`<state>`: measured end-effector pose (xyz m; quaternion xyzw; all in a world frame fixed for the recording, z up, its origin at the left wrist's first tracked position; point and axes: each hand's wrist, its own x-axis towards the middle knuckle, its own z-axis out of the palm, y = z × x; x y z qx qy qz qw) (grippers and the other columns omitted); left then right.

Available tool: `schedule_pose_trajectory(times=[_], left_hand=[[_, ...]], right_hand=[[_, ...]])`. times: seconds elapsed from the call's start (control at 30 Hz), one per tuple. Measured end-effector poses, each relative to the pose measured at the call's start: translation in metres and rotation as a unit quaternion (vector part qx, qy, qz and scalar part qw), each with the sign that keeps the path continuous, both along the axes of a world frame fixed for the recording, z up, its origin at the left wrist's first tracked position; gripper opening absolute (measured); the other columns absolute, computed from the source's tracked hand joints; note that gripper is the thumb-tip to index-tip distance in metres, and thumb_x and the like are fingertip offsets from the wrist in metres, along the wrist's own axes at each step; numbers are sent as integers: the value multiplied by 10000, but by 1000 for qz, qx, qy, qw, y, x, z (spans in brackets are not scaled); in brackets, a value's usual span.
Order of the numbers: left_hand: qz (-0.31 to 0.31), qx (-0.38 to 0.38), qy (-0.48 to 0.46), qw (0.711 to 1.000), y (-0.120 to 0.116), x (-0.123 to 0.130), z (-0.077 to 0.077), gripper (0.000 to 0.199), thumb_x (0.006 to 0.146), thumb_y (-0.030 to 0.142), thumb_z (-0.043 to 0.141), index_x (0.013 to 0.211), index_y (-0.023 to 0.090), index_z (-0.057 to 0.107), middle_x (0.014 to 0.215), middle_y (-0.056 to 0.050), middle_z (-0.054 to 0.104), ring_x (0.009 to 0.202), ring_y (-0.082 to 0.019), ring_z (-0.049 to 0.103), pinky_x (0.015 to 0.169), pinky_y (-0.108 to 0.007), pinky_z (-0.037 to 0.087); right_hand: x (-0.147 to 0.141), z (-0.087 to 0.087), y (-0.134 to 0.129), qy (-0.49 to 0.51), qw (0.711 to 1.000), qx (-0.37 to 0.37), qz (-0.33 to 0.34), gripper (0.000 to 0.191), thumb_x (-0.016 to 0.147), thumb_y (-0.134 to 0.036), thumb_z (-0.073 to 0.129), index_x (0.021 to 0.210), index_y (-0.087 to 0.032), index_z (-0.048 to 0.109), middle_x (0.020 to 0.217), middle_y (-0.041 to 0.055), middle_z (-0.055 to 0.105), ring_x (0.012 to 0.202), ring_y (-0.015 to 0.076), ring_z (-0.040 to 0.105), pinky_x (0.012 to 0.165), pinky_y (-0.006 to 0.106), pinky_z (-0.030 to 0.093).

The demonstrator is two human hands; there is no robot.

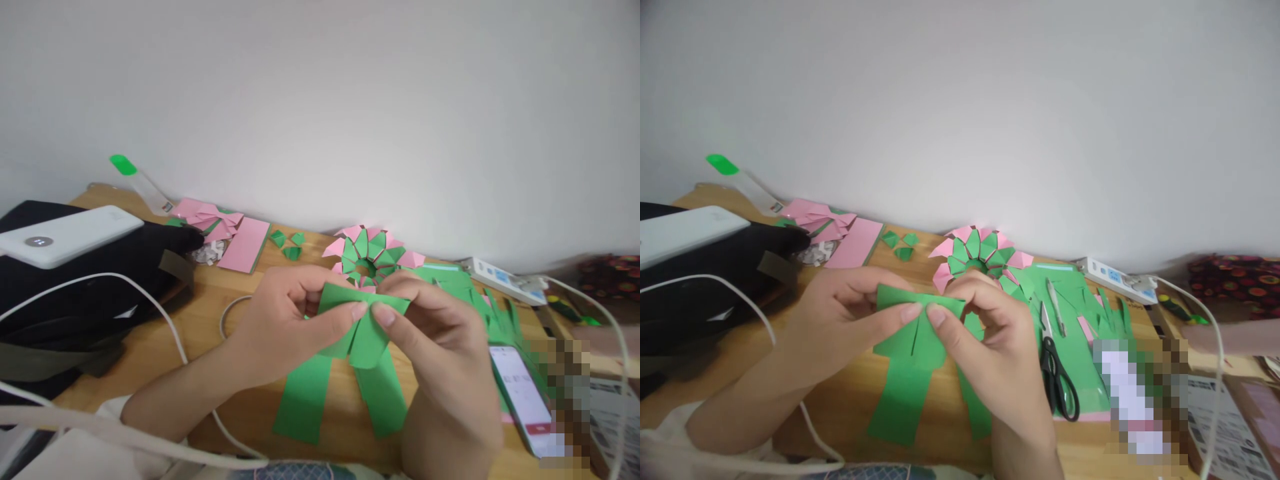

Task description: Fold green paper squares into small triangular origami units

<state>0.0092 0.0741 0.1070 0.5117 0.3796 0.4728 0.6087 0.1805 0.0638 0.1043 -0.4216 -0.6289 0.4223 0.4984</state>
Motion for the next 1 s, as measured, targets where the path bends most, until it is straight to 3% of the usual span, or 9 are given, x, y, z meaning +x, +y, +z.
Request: schedule_pose_trajectory(times=[0.33,0.6,1.0], left_hand=[[18,32,40,999,1,1,0,61,760,196,699,715,186,737,602,24,607,508,-69,461,433,-159,350],[9,-40,15,999,12,1,-3,136,740,251,704,654,160,651,494,56,489,405,-48,383,374,-163,306],[4,-14,89,996,16,-2,-6,153,710,284,682,638,151,655,514,36,489,456,-67,387,403,-176,280]], right_hand=[[0,-2,-2,-20,1000,-1,-22,119,857,-220,679,744,-236,648,739,-11,569,740,137,532,657,271,438],[1,-2,8,-6,998,-47,-46,208,824,-299,713,656,-204,636,653,-16,541,604,110,472,512,244,390],[3,-4,11,0,999,-48,-15,217,836,-250,697,644,-199,610,660,-27,514,616,99,463,527,245,368]])
